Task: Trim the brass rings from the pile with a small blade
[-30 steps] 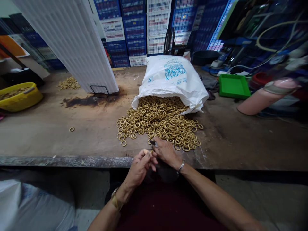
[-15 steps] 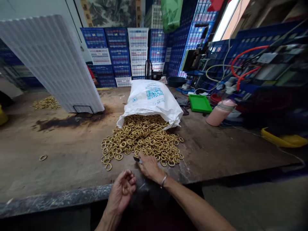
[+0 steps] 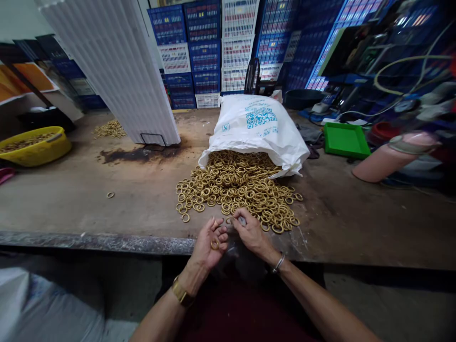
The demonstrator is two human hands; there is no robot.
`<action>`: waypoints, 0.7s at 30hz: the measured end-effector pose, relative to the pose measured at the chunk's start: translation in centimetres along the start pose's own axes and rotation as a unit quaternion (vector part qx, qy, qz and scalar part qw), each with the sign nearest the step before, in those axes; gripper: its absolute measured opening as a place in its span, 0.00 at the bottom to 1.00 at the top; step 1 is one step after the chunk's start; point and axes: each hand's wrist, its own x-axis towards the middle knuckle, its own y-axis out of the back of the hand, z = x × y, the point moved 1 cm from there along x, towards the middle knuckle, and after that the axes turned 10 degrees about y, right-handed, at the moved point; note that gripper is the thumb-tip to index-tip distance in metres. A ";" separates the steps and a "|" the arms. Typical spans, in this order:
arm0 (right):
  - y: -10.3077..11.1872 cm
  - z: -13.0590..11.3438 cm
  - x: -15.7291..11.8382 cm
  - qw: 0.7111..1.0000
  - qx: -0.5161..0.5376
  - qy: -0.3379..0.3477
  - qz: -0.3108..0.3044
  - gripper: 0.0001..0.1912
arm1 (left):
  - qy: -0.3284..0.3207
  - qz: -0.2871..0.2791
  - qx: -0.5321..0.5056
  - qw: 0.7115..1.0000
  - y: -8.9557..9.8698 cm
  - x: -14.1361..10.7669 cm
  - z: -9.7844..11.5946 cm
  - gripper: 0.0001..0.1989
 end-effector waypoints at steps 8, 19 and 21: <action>-0.2 -0.4 -0.2 0.998 0.051 0.006 -0.025 0.04 | -0.041 -0.012 0.111 0.993 0.5 0.4 -0.5 0.12; -0.8 0.5 0.1 0.984 0.148 -0.086 -0.048 0.07 | -0.115 -0.005 0.273 0.955 0.8 0.3 -1.0 0.13; -1.0 0.7 -0.1 0.969 0.202 -0.128 -0.060 0.07 | -0.114 -0.011 0.273 0.955 0.7 0.2 -1.0 0.13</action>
